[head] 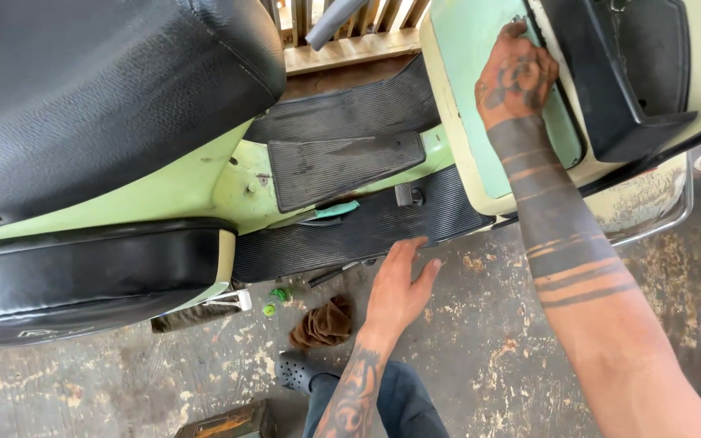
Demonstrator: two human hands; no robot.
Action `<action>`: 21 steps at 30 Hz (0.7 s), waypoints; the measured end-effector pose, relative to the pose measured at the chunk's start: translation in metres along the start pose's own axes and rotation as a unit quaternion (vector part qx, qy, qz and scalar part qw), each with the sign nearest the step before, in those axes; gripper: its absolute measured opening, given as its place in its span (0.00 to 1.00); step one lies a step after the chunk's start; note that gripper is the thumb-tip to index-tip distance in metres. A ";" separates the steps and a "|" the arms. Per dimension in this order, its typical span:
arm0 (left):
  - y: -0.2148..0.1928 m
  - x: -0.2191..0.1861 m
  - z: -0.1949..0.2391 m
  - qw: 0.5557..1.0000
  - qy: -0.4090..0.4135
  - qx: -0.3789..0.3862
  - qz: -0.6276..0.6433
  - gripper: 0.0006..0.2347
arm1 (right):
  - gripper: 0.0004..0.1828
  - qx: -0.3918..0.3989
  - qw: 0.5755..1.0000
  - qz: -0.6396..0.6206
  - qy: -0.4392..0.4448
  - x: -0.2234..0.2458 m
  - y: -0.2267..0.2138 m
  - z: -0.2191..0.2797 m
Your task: The person sits on the floor and uses a wrench to loosen and remove a bolt from the rear frame of a light green scooter. They then use pliers to assist in removing the bolt and inspect the area.
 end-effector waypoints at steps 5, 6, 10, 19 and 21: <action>0.008 -0.026 -0.026 0.998 0.047 -0.004 0.042 0.18 | 0.25 0.002 0.997 0.065 -0.050 0.041 -0.002 -0.001; 0.008 -0.030 -0.032 0.998 0.055 -0.009 0.043 0.18 | 0.25 -0.007 0.996 0.067 -0.051 0.057 -0.005 -0.003; 0.031 -0.023 -0.058 0.973 -0.029 0.061 0.219 0.26 | 0.20 0.060 0.992 0.100 -0.053 0.111 -0.013 0.015; 0.084 0.064 -0.088 0.902 -0.133 -0.033 0.410 0.16 | 0.28 0.180 0.972 -0.117 -0.096 0.185 0.007 0.085; 0.080 0.078 -0.085 0.896 -0.154 -0.059 0.412 0.14 | 0.28 0.180 0.961 -0.172 -0.118 0.187 0.014 0.089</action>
Point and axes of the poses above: each hand's wrist, its own z-axis away from the middle knuckle, its own y-axis out of the palm, x = y × z, the point moved 7 cm from there along -z, towards the middle knuckle, and after that the axes turned 9 degrees about -z, right-handed, at the moved point
